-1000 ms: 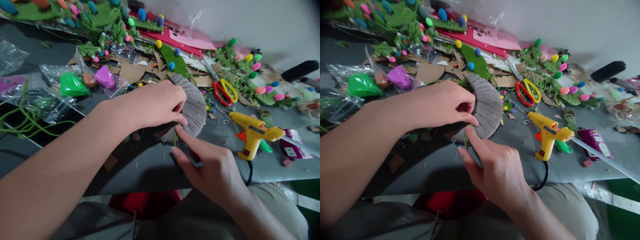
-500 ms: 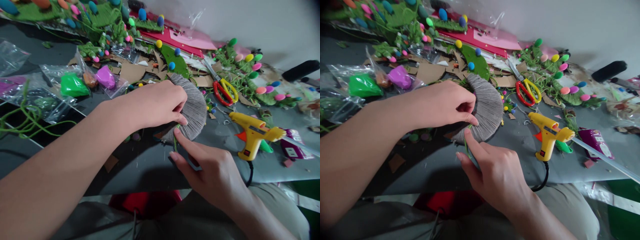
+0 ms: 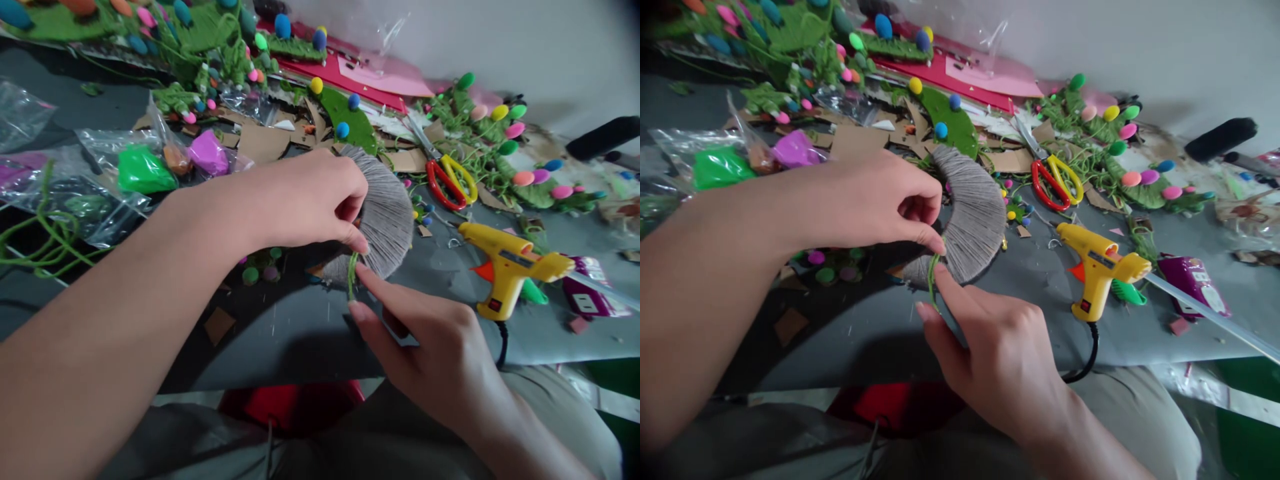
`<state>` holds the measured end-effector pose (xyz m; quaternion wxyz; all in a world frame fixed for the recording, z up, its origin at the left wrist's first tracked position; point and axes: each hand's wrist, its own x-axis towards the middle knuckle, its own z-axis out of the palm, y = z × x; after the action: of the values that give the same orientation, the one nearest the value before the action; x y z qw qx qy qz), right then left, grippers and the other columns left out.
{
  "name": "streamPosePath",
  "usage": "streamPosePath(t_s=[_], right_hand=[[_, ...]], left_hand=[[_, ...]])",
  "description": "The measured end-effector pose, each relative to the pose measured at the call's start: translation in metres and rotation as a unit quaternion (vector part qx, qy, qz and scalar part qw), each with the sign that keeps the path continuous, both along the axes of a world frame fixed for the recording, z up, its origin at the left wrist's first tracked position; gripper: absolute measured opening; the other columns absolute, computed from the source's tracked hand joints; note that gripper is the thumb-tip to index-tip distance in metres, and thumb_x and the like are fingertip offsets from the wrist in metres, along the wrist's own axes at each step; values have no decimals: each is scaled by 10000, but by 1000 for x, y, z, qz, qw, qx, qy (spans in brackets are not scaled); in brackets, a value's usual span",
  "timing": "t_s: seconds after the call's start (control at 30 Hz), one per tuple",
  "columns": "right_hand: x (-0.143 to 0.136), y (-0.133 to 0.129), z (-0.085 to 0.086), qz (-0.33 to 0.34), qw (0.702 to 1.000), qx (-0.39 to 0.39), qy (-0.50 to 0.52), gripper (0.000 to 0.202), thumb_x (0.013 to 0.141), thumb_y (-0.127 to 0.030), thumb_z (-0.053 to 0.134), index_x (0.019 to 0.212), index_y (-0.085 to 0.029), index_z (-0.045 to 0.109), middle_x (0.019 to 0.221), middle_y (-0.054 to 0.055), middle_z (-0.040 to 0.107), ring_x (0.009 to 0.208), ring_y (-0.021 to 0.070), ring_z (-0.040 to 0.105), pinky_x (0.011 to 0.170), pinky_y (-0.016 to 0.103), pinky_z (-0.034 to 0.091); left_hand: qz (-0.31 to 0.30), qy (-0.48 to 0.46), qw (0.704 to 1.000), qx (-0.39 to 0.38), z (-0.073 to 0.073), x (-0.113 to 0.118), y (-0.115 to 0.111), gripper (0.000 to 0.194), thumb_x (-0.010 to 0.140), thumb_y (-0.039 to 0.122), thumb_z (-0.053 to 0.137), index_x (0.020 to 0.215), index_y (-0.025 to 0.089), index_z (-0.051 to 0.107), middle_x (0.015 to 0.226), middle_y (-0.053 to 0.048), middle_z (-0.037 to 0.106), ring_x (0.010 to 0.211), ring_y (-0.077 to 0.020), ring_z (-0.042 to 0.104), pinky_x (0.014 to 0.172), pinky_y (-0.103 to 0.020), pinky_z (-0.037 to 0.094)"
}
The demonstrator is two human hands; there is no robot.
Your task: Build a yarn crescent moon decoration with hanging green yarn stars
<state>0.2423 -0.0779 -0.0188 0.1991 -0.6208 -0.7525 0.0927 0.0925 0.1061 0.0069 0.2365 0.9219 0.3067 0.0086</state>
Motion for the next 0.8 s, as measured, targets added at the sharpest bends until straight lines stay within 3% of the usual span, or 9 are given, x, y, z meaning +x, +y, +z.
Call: streamPosePath(t_s=[0.2,0.5,0.7,0.8], right_hand=[[-1,-1,-1,8,1000,-9,-17,396,987,-338,593,1345,-175,644,982,57,799,691,146,741,645,249,564],[-1,0,-1,13,999,-38,-5,409,980,-320,597,1365,-189,639,831,13,767,617,126,683,583,242,515],[15,12,4,-71,997,17,27,360,935,-289,632,1266,-187,729,716,-1,718,505,93,553,544,234,474],[21,21,7,-67,998,5,4,402,927,-263,619,1318,-221,705,682,-26,700,530,94,574,568,232,473]], left_hand=[[-8,29,1000,3,4,2,-1,324,759,534,755,810,217,711,732,-7,674,658,-163,565,611,-285,329],[-9,-21,1000,4,-7,0,0,336,751,562,742,742,231,685,699,-14,671,605,-169,547,588,-304,317],[21,-14,1000,0,6,-4,1,316,862,525,642,791,226,717,651,-24,653,609,-181,560,630,-316,350],[54,-14,998,32,12,-15,3,330,927,485,563,832,220,736,582,-13,603,585,-169,522,660,-326,346]])
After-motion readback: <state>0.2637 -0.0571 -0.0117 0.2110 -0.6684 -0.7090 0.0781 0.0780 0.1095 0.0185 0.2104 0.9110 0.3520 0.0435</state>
